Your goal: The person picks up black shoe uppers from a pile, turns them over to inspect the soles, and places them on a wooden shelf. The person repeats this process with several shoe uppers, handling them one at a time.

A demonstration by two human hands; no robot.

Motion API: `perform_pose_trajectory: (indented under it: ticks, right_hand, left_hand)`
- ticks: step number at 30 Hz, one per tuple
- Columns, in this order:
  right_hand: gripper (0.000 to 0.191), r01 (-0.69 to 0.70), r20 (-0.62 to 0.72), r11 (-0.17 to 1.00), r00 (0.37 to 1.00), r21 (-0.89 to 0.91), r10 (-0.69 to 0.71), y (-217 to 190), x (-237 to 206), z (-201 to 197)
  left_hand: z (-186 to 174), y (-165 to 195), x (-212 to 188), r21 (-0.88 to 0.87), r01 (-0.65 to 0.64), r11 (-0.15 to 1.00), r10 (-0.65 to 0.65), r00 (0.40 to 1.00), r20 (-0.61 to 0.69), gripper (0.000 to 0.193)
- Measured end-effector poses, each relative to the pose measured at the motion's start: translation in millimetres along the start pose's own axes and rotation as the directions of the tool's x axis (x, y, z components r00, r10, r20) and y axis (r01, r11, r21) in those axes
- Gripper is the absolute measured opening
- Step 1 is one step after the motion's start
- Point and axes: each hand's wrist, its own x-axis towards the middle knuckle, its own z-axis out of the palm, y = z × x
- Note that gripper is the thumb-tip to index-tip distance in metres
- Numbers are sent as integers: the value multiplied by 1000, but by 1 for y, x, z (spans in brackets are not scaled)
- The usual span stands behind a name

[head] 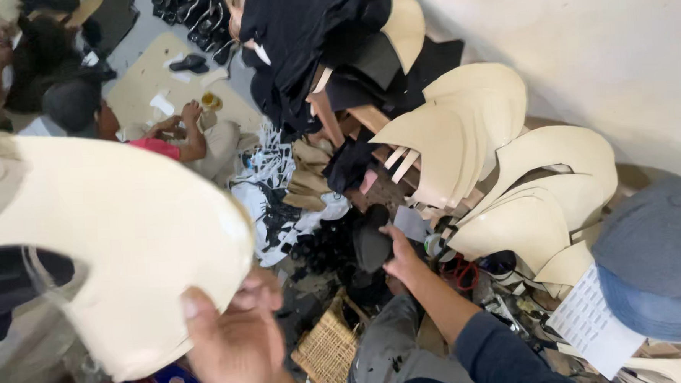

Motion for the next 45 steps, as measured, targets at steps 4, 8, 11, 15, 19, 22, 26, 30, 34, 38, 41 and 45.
perform_pose_trajectory:
  ticks: [4,8,11,15,19,22,26,30,34,38,41,45]
  right_hand:
    - [32,-119,-27,860,992,-496,122,14,-67,-34]
    - [53,21,99,739,993,-673,63,8,-130,-88]
    - [62,10,-43,445,993,-895,-109,-8,-155,-135]
    - [74,-74,-162,367,963,-927,-214,-18,-197,-205]
    - [75,-176,-234,650,972,-740,-2,-45,-255,-273]
    - [80,-37,-77,615,996,-788,-38,-58,-310,-303]
    - [80,245,113,476,951,-845,-289,-77,-373,-305]
    - [72,541,408,115,741,-833,-532,-84,-438,-283]
    - [51,658,758,-394,467,-642,-456,-74,-517,-275]
    - [55,494,958,-822,111,-283,-263,-47,-591,-312]
    - [56,564,919,-728,186,-389,-347,-32,-636,-363]
    - [44,802,721,-377,94,-463,-686,-24,-684,-435]
  left_hand:
    - [43,-75,-7,-15,328,945,-307,900,310,43]
    - [104,-138,-15,-35,467,884,-416,817,398,46]
    - [165,-173,-25,77,835,545,-728,426,538,46]
    - [190,-202,-72,440,813,381,-821,78,566,43]
    - [118,-199,-127,290,627,723,-525,226,820,41]
    - [50,-196,-149,335,597,729,-645,436,627,33]
    - [-12,-189,-186,450,565,691,-722,512,466,38]
    - [-29,-148,-279,658,663,356,-844,-75,532,63]
    - [0,-92,-406,261,942,-211,-698,-333,634,82]
    - [24,-58,-526,184,983,-29,-364,-182,913,83]
    - [32,-47,-603,137,934,331,-505,52,861,54]
    - [53,-30,-666,40,914,404,-460,165,872,61]
